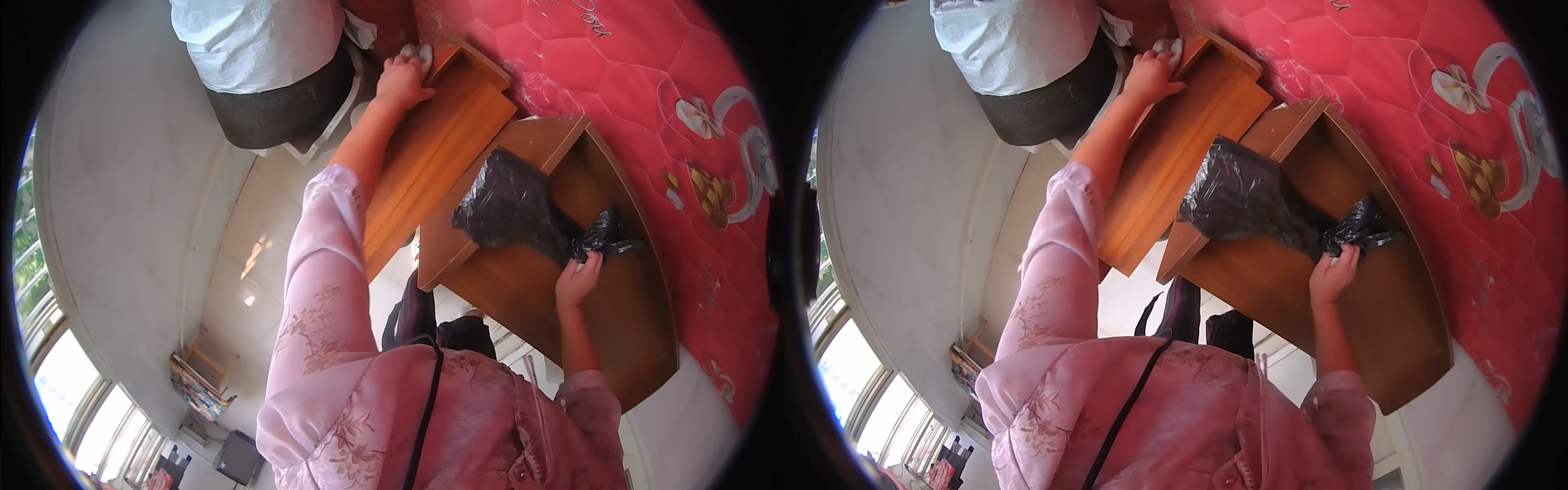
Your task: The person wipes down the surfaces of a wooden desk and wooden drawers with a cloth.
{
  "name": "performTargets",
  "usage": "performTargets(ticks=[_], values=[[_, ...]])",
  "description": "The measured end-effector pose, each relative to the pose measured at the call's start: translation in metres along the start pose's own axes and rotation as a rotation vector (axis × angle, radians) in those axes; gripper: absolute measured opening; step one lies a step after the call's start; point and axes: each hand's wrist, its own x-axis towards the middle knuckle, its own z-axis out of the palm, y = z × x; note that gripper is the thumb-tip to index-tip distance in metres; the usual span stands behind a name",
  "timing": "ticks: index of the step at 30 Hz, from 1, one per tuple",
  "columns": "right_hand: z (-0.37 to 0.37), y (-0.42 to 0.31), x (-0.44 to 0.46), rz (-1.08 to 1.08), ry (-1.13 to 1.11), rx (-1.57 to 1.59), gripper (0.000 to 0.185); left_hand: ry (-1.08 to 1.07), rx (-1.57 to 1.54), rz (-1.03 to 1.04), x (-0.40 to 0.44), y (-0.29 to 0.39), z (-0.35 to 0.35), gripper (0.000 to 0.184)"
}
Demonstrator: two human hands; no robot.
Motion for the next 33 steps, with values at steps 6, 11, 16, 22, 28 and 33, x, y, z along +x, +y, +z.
performTargets(ticks=[6,11,16,22,28,33], values=[[0.000,0.001,0.001,-0.022,0.005,0.006,0.015,-0.337,-0.530,-0.099,0.002,-0.040,-0.015,0.059],[0.000,0.002,-0.001,-0.013,-0.005,0.017,0.014,-0.159,-0.472,-0.100,-0.013,-0.030,-0.016,0.055],[0.001,0.002,-0.001,-0.003,0.013,0.022,0.014,0.424,-0.289,-0.144,0.005,0.010,-0.002,0.036],[0.001,0.004,0.000,-0.026,0.000,0.019,0.015,0.283,0.167,0.010,-0.015,0.043,0.015,0.040],[0.002,0.004,0.000,-0.005,0.016,0.041,0.015,0.163,0.270,-0.187,-0.161,-0.016,-0.012,0.036],[0.003,0.004,0.000,-0.020,0.023,0.026,0.015,-0.130,0.162,-0.647,-0.278,-0.054,-0.039,0.030]])
